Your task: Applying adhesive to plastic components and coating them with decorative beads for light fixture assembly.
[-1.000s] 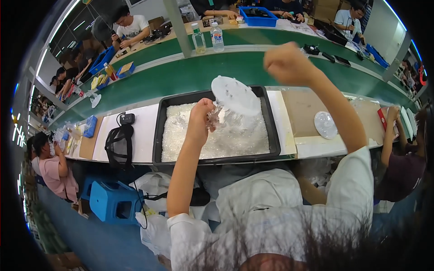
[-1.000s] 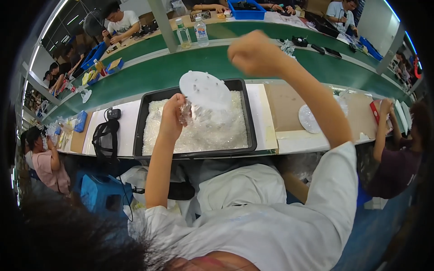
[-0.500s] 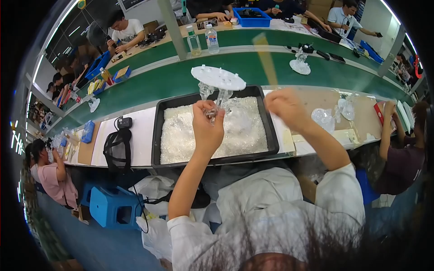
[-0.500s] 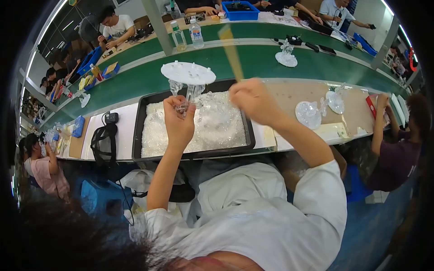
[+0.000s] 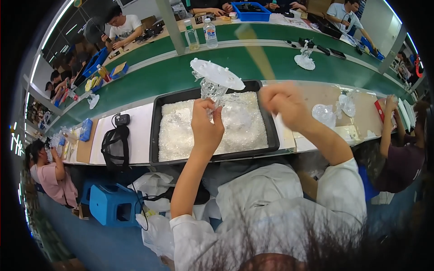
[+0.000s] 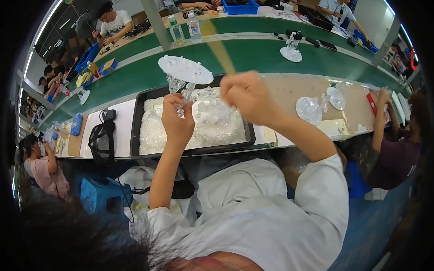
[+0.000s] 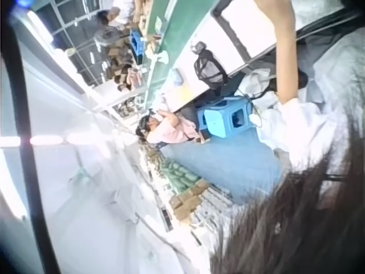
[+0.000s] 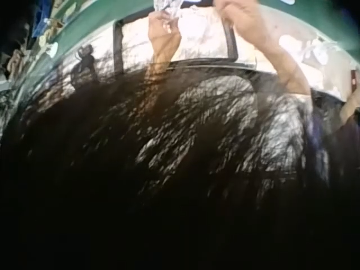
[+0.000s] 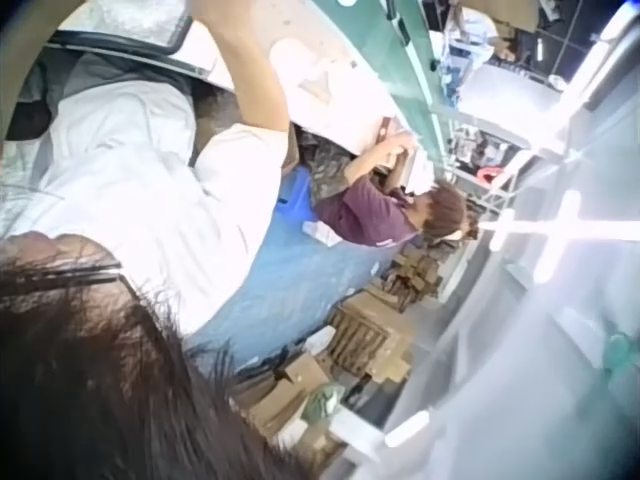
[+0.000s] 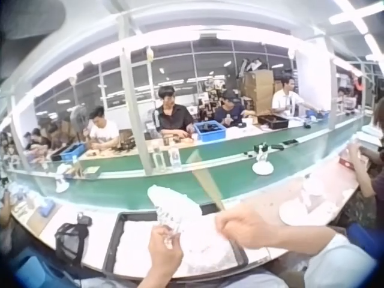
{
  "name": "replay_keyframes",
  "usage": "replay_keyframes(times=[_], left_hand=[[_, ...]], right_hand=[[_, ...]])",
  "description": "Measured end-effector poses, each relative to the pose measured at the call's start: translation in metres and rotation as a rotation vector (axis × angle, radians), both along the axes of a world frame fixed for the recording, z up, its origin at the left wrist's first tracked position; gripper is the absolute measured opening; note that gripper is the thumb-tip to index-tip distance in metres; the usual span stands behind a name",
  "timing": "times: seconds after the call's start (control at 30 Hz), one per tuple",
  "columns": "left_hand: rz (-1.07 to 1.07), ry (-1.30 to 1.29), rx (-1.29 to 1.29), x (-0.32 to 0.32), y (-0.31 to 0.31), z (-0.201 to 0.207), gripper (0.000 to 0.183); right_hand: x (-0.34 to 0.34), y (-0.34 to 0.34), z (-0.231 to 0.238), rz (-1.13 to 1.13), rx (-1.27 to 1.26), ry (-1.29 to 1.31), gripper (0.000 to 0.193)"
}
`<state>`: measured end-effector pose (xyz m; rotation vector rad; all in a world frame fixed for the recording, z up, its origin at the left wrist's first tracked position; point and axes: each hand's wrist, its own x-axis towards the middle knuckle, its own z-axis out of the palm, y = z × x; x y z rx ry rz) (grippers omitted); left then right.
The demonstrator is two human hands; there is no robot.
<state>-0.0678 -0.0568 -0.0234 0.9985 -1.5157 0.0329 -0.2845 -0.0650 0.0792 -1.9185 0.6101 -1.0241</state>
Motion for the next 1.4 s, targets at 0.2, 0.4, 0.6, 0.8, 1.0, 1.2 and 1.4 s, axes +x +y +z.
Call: replay_keyframes(times=[0.2, 0.4, 0.6, 0.8, 1.0, 1.2, 1.4], left_hand=[[0.05, -0.079, -0.052, 0.001, 0.002, 0.0, 0.024], [0.103, -0.204, -0.116, -0.003, 0.005, 0.002, 0.022], [0.127, -0.237, -0.102, -0.007, 0.006, 0.004, 0.02], [0.145, -0.361, -0.142, 0.002, 0.013, 0.011, 0.028], [0.069, -0.452, -0.077, 0.031, 0.014, 0.041, 0.025], [-0.123, -0.449, 0.316, 0.045, 0.005, 0.094, 0.04], [-0.326, -0.5, 0.482, 0.047, -0.024, 0.112, 0.037]], right_hand=[[0.01, 0.007, 0.004, -0.004, -0.001, 0.243, 0.016], [0.004, 0.011, 0.004, 0.127, 0.099, 0.272, 0.014], [0.003, 0.018, -0.003, 0.099, -0.061, -0.076, 0.011], [-0.008, 0.018, -0.012, 0.093, -0.089, -0.105, 0.009], [-0.04, 0.016, -0.026, 0.124, 0.246, -0.43, 0.013], [-0.037, 0.013, -0.037, 0.251, -0.076, -0.407, 0.038], [-0.044, 0.012, -0.038, -0.041, -0.371, -0.605, 0.061]])
